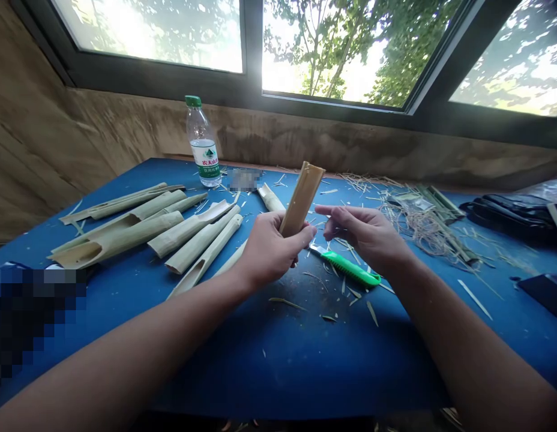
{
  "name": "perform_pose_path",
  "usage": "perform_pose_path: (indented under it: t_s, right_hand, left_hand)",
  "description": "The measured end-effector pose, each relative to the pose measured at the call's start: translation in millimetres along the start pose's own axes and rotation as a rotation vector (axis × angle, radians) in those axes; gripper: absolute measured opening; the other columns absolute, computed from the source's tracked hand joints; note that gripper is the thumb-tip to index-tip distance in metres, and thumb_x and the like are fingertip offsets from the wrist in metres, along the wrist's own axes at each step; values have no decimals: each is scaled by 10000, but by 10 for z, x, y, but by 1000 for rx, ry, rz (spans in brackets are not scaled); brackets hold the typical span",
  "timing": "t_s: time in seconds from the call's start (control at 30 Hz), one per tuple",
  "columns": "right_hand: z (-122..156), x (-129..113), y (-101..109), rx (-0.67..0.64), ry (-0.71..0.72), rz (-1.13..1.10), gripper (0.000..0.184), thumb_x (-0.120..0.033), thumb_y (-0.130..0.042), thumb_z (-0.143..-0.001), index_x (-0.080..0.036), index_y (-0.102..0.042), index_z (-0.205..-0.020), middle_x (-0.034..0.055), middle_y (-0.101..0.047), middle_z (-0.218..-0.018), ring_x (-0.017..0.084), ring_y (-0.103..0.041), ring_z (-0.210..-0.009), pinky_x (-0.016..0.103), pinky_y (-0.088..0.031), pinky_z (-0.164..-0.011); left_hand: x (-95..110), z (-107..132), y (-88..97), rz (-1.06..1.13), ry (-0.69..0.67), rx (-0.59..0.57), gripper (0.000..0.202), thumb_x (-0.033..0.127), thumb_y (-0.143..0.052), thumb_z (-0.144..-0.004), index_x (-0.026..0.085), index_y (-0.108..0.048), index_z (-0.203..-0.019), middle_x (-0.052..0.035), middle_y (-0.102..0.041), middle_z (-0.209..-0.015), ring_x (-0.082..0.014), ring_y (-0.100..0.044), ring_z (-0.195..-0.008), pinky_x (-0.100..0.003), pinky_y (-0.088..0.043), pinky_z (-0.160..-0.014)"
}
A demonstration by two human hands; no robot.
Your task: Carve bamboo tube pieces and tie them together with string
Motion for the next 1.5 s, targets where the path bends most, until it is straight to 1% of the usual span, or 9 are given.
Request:
perform_pose_path:
  t_s: [0.17,0.33,0.4,0.5,0.63,0.97,1.27,1.37,1.5]
  right_hand:
    - [-3,-56,56,85,50,-75,347,-530,-877,-949,-293,-879,-1202,45,-751,-975,175,-686,-797,368,-623,-779]
    - [36,-171,109,152,146,-11,218,-490,-842,-986,-295,-906,-1058,42,-726,-872,172,-659,-709,365,-580,-682]
    - [39,-178,70,109,148,100,221,-495,-841,-983,-287,-909,-1019,36,-718,-811,166,-627,-664,355,-541,-638]
    - [39,-104,-94,-78,86,236,281,-525,-831,-980,-255,-909,-992,21,-677,-729,151,-560,-627,329,-475,-599]
    - [77,-47,-247,-244,28,256,325,-528,-798,-1005,-224,-914,-1007,19,-641,-712,145,-526,-651,309,-444,-607]
    - [89,-19,-241,-249,-41,147,311,-512,-892,-930,-206,-920,-983,40,-687,-746,141,-569,-677,286,-463,-624]
    - [92,1,-289,-268,-51,168,332,-539,-896,-911,-211,-923,-954,47,-705,-731,138,-549,-657,289,-439,-604]
    - [32,-42,-26,-169,-11,304,424,-631,-828,-940,-225,-920,-1025,60,-731,-758,165,-612,-661,324,-496,-618]
    - [-43,-180,675,192,52,805,380,-582,-802,-958,-226,-905,-1045,106,-808,-920,233,-700,-774,384,-535,-672]
  left_hand:
    - [-21,-25,28,6,14,25,254,364,-882,-894,159,-737,-852,40,-613,-574,-93,-552,-391,-200,-445,-359]
    - [11,-47,74,22,2,57,241,362,-863,-912,156,-746,-866,23,-645,-619,-94,-555,-398,-211,-452,-364]
    - [25,-38,66,9,-18,48,248,368,-871,-904,155,-750,-869,25,-640,-613,-96,-553,-403,-213,-443,-369]
    - [35,-17,43,-29,-51,31,235,360,-876,-895,155,-762,-883,27,-645,-619,-95,-555,-422,-214,-440,-394]
    - [31,-4,40,-65,-82,35,187,322,-841,-913,154,-768,-879,35,-637,-608,-90,-556,-437,-208,-437,-418]
    - [101,24,20,-15,-78,14,183,308,-869,-896,155,-773,-929,38,-631,-614,-100,-573,-451,-208,-472,-411]
    - [35,22,-60,38,-33,-69,166,282,-892,-883,148,-805,-928,26,-673,-649,-79,-559,-435,-184,-444,-380]
    - [91,5,-17,41,-48,-41,202,310,-877,-909,137,-772,-893,-2,-719,-697,-80,-558,-437,-202,-477,-393]
    - [144,-33,73,72,-43,10,224,346,-850,-940,145,-750,-943,-41,-791,-820,-87,-578,-442,-225,-509,-400]
Point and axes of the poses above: each hand's wrist, its own z-axis away from the middle knuckle, its own y-axis out of the back of the hand, x = y × z, the point moved 9 cm from there along -z, towards the middle knuckle
